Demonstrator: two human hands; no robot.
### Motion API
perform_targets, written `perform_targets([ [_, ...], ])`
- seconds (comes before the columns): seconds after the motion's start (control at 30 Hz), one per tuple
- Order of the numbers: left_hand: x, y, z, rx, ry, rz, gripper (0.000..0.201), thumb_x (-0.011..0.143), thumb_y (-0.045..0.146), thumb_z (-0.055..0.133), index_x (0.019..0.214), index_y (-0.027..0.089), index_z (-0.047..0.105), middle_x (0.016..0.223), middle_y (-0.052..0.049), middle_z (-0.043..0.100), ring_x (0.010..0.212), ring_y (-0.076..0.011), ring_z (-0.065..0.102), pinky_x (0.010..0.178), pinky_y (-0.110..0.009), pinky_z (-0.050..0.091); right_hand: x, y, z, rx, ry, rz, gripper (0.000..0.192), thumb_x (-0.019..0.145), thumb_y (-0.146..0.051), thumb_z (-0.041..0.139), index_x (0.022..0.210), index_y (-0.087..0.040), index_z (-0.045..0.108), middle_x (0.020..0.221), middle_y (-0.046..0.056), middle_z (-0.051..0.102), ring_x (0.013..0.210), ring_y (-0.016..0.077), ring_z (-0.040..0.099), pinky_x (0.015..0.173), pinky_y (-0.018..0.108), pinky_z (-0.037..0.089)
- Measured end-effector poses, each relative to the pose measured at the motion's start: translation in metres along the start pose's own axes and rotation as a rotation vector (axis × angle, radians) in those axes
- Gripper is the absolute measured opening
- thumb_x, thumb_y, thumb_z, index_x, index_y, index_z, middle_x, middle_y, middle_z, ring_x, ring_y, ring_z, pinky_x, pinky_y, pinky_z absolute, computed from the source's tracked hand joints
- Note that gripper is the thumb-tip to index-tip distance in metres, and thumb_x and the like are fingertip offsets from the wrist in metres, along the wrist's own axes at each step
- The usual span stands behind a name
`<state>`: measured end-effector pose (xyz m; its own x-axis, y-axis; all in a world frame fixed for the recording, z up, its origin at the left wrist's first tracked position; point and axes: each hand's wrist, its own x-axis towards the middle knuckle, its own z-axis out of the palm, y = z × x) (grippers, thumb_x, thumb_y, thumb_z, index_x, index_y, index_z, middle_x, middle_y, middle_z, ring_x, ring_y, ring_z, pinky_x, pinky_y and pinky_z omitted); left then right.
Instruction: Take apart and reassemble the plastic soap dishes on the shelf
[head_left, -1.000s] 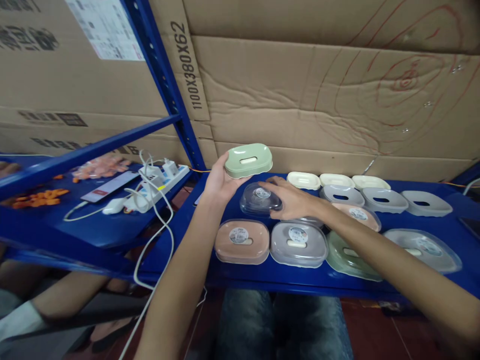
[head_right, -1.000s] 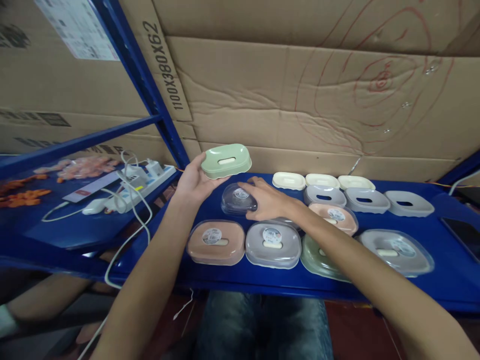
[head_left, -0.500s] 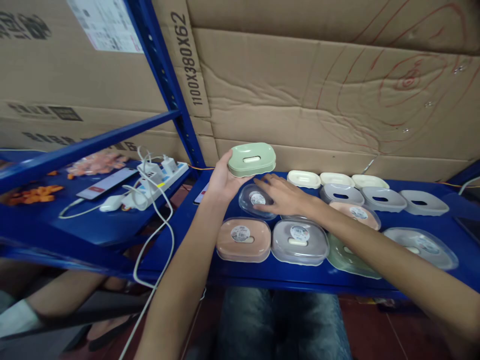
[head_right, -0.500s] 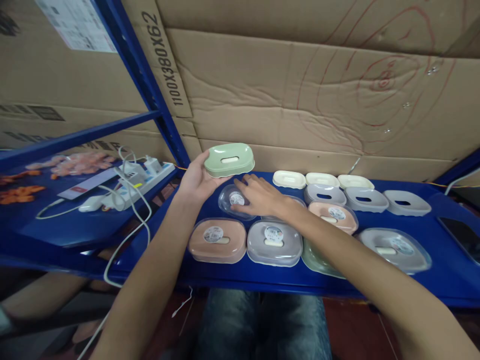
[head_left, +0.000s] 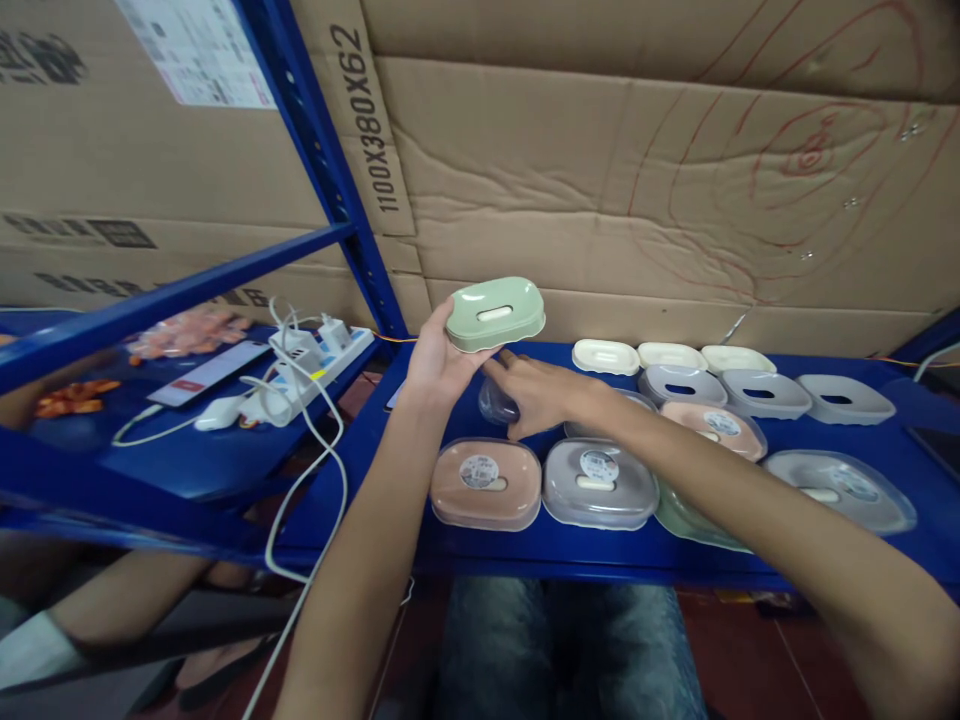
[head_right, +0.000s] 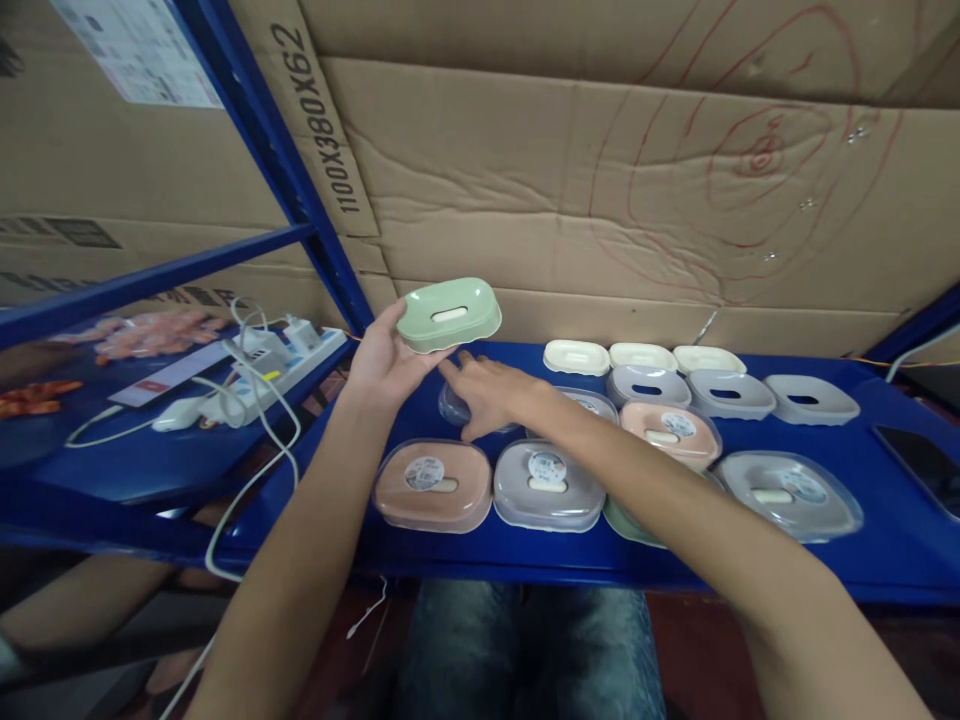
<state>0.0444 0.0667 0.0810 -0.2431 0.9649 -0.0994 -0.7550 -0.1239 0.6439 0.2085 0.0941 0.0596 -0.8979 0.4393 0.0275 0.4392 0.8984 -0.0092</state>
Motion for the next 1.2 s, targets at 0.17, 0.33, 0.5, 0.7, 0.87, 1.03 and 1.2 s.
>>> perform_targets([
  [0.17,-0.003,0.005,0.002,-0.061,0.013,0.021,0.03,0.108,0.027,0.057,0.133,0.022,0.072,0.112,-0.008,0.086,0.117,-0.028,0.08,0.115,-0.049,0.06,-0.012,0.008,-0.008,0.071,0.085,-0.114,0.072,0.083,-0.036,0.085,0.149,-0.016,0.063,0.129,0.017,0.061,0.109,0.0314,0.065,0.098,0.051,0.059],
  [0.33,-0.003,0.003,0.003,-0.059,0.015,0.011,0.03,0.108,0.026,0.056,0.132,0.022,0.072,0.11,-0.008,0.086,0.117,-0.0275,0.08,0.115,-0.049,0.06,-0.018,0.007,-0.011,0.104,0.158,-0.158,0.068,0.079,-0.032,0.087,0.144,-0.017,0.071,0.129,0.018,0.059,0.126,0.0375,0.057,0.107,0.054,0.056],
  [0.5,-0.003,0.003,0.002,-0.022,0.0,0.013,0.033,0.109,0.028,0.054,0.137,0.022,0.072,0.113,-0.009,0.086,0.121,-0.0295,0.08,0.112,-0.05,0.063,-0.049,0.006,-0.035,0.23,0.206,-0.103,0.081,0.086,-0.037,0.083,0.161,-0.026,0.054,0.144,0.015,0.061,0.129,0.0349,0.063,0.112,0.054,0.055],
  [0.7,-0.015,0.0,0.012,0.063,-0.157,-0.095,0.04,0.113,0.035,0.053,0.143,0.017,0.07,0.126,-0.017,0.083,0.13,-0.0357,0.076,0.113,-0.057,0.061,-0.091,0.022,-0.08,0.277,0.573,0.072,0.099,0.079,-0.058,0.092,0.162,-0.027,0.047,0.154,0.015,0.063,0.137,0.0406,0.064,0.12,0.062,0.051],
  [0.87,-0.03,-0.008,0.02,0.174,-0.255,-0.179,0.041,0.116,0.04,0.049,0.137,0.016,0.075,0.129,-0.017,0.082,0.131,-0.0364,0.075,0.113,-0.056,0.061,-0.092,0.034,-0.091,0.202,0.588,0.049,0.099,0.081,-0.064,0.09,0.163,-0.026,0.05,0.16,0.014,0.06,0.149,0.0426,0.057,0.129,0.066,0.041],
  [1.03,-0.042,-0.016,0.022,0.236,-0.337,-0.269,0.039,0.114,0.043,0.053,0.134,0.02,0.078,0.124,-0.015,0.084,0.128,-0.0364,0.077,0.111,-0.053,0.062,-0.084,0.032,-0.082,0.207,0.478,-0.06,0.097,0.088,-0.061,0.086,0.169,-0.028,0.045,0.165,0.014,0.057,0.149,0.0415,0.056,0.125,0.063,0.045],
  [1.2,-0.048,-0.023,0.024,0.33,-0.353,-0.297,0.045,0.117,0.044,0.047,0.13,0.017,0.081,0.118,-0.015,0.085,0.12,-0.0342,0.08,0.106,-0.049,0.064,-0.082,0.032,-0.074,0.205,0.424,-0.096,0.093,0.09,-0.057,0.085,0.17,-0.027,0.047,0.165,0.015,0.057,0.149,0.0405,0.057,0.125,0.06,0.046],
])
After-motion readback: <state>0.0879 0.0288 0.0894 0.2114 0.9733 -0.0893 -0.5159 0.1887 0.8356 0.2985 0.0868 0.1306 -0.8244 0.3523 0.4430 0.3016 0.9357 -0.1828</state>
